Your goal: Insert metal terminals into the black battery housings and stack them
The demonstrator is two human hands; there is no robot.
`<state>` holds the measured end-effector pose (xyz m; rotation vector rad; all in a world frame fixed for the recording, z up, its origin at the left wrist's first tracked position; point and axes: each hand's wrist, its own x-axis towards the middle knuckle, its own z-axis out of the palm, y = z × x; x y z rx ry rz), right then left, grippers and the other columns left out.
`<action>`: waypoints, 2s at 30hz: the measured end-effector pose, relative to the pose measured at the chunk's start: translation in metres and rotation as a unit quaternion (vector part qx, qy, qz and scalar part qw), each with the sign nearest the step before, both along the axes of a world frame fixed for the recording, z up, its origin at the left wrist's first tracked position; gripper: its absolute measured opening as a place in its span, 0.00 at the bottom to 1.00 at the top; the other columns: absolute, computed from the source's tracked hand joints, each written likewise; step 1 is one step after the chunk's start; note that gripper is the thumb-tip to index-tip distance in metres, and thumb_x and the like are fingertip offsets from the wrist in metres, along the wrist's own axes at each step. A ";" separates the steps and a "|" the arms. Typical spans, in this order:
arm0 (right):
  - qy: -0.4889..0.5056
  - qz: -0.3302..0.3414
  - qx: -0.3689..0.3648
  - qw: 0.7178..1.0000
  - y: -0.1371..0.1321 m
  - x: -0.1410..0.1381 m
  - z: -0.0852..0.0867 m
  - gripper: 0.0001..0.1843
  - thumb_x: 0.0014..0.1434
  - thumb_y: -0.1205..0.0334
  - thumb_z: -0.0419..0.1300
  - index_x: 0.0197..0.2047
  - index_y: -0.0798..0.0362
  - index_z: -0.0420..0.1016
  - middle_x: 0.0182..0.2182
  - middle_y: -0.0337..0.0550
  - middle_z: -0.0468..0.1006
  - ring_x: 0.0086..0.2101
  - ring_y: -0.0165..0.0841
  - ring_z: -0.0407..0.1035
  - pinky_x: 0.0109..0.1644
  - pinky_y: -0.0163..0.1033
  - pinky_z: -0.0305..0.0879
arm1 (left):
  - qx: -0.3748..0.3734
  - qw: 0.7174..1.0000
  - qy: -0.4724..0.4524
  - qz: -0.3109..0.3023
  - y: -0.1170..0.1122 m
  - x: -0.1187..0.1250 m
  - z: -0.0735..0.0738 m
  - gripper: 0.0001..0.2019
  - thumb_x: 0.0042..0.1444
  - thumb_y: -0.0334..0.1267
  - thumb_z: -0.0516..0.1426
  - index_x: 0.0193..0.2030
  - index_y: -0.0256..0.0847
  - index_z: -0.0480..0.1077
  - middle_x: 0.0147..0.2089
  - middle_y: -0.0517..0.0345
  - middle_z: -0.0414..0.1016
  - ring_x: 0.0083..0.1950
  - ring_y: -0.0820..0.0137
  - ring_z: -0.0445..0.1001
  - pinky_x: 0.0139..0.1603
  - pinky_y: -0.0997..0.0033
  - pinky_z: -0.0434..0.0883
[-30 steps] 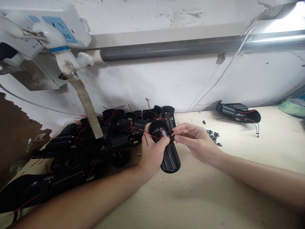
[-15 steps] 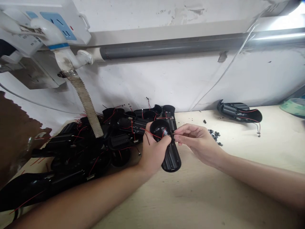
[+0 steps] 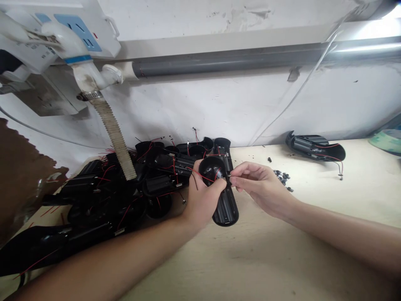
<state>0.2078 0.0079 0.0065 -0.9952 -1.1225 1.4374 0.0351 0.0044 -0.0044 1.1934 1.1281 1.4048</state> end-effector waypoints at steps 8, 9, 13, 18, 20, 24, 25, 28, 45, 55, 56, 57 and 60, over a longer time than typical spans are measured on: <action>-0.009 -0.004 0.016 1.000 -0.002 0.002 -0.003 0.10 0.50 0.60 0.82 0.33 0.49 0.88 0.29 0.40 0.82 0.30 0.30 0.72 0.37 0.38 0.70 | -0.020 1.000 -0.003 -0.006 0.000 -0.001 -0.003 0.13 0.51 0.31 0.63 0.43 0.44 0.69 0.43 0.60 0.74 0.47 0.64 0.73 0.51 0.62 0.69; -0.010 -0.006 0.018 1.000 -0.002 0.002 -0.003 0.10 0.51 0.60 0.82 0.33 0.50 0.87 0.29 0.40 0.82 0.30 0.30 0.71 0.37 0.38 0.70 | -0.023 1.000 -0.001 -0.005 0.000 -0.001 -0.003 0.13 0.50 0.31 0.63 0.43 0.44 0.70 0.43 0.60 0.74 0.47 0.64 0.73 0.51 0.62 0.69; 0.013 0.015 0.011 1.000 -0.001 0.003 -0.005 0.10 0.53 0.60 0.83 0.34 0.50 0.88 0.30 0.40 0.82 0.32 0.28 0.72 0.38 0.35 0.70 | -0.030 0.999 -0.003 -0.009 0.000 -0.002 -0.003 0.14 0.51 0.32 0.64 0.45 0.44 0.70 0.44 0.60 0.74 0.49 0.63 0.74 0.55 0.60 0.71; 0.083 0.095 -0.018 0.992 0.005 0.006 -0.009 0.13 0.54 0.63 0.82 0.43 0.48 0.88 0.34 0.37 0.80 0.32 0.24 0.70 0.37 0.31 0.68 | -0.053 0.995 -0.065 -0.054 0.000 -0.005 -0.007 0.18 0.50 0.35 0.66 0.46 0.46 0.67 0.43 0.60 0.74 0.47 0.60 0.77 0.52 0.55 0.77; 0.092 0.120 -0.019 0.988 0.006 0.007 -0.010 0.17 0.55 0.64 0.82 0.47 0.47 0.87 0.35 0.36 0.79 0.33 0.24 0.69 0.37 0.29 0.68 | -0.060 0.992 -0.083 -0.076 0.000 -0.007 -0.007 0.18 0.49 0.35 0.66 0.45 0.45 0.67 0.41 0.60 0.74 0.45 0.61 0.77 0.49 0.55 0.78; 0.096 0.149 -0.003 0.984 0.006 0.009 -0.011 0.23 0.59 0.64 0.79 0.57 0.43 0.84 0.40 0.37 0.78 0.36 0.26 0.70 0.41 0.32 0.70 | -0.083 0.981 -0.132 -0.114 -0.001 -0.008 -0.001 0.19 0.46 0.33 0.67 0.43 0.45 0.66 0.39 0.62 0.73 0.37 0.66 0.77 0.40 0.60 0.80; 0.096 0.153 0.002 0.984 0.005 0.009 -0.011 0.25 0.60 0.63 0.79 0.59 0.43 0.82 0.42 0.38 0.78 0.39 0.28 0.71 0.43 0.34 0.72 | -0.096 0.976 -0.148 -0.125 -0.001 -0.008 0.002 0.20 0.45 0.33 0.67 0.44 0.45 0.65 0.38 0.63 0.73 0.34 0.67 0.77 0.36 0.60 0.80; 0.086 0.158 0.027 0.983 0.005 0.010 -0.012 0.26 0.62 0.64 0.76 0.62 0.42 0.80 0.48 0.42 0.78 0.45 0.34 0.72 0.47 0.39 0.75 | -0.127 0.962 -0.186 -0.154 -0.002 -0.005 0.008 0.25 0.44 0.34 0.70 0.49 0.46 0.66 0.39 0.64 0.76 0.28 0.68 0.76 0.28 0.62 0.79; 0.065 0.234 0.071 0.968 0.010 0.018 -0.010 0.35 0.65 0.64 0.74 0.72 0.39 0.74 0.62 0.45 0.80 0.52 0.37 0.77 0.54 0.43 0.75 | 0.093 0.965 -0.006 -0.246 0.001 -0.006 0.005 0.31 0.52 0.36 0.71 0.60 0.42 0.64 0.63 0.45 0.73 0.65 0.53 0.75 0.69 0.42 0.71; 0.075 0.278 0.075 0.955 0.009 0.020 -0.014 0.41 0.67 0.63 0.72 0.78 0.42 0.65 0.55 0.46 0.82 0.50 0.36 0.77 0.53 0.41 0.74 | 0.049 0.962 -0.010 -0.268 -0.002 -0.004 0.006 0.38 0.47 0.32 0.66 0.65 0.41 0.57 0.58 0.47 0.73 0.60 0.53 0.76 0.65 0.41 0.73; 0.072 0.281 0.071 0.955 0.009 0.020 -0.015 0.42 0.67 0.62 0.71 0.79 0.41 0.63 0.55 0.46 0.82 0.50 0.37 0.77 0.53 0.42 0.74 | 0.047 0.963 -0.005 -0.266 -0.003 -0.005 0.007 0.37 0.47 0.32 0.65 0.64 0.41 0.58 0.57 0.47 0.73 0.59 0.54 0.76 0.64 0.41 0.73; 0.067 0.283 0.068 0.954 0.008 0.020 -0.015 0.43 0.68 0.62 0.71 0.80 0.40 0.62 0.55 0.46 0.82 0.50 0.38 0.77 0.54 0.43 0.75 | 0.044 0.964 0.000 -0.263 -0.003 -0.005 0.008 0.36 0.47 0.32 0.65 0.63 0.41 0.58 0.56 0.48 0.73 0.58 0.54 0.75 0.62 0.42 0.73; 0.058 0.284 0.078 0.954 0.007 0.020 -0.015 0.42 0.68 0.60 0.71 0.80 0.36 0.63 0.58 0.46 0.80 0.53 0.39 0.76 0.57 0.45 0.74 | 0.037 0.963 0.004 -0.267 -0.004 -0.006 0.010 0.32 0.48 0.33 0.65 0.59 0.41 0.59 0.54 0.50 0.73 0.55 0.56 0.74 0.59 0.46 0.74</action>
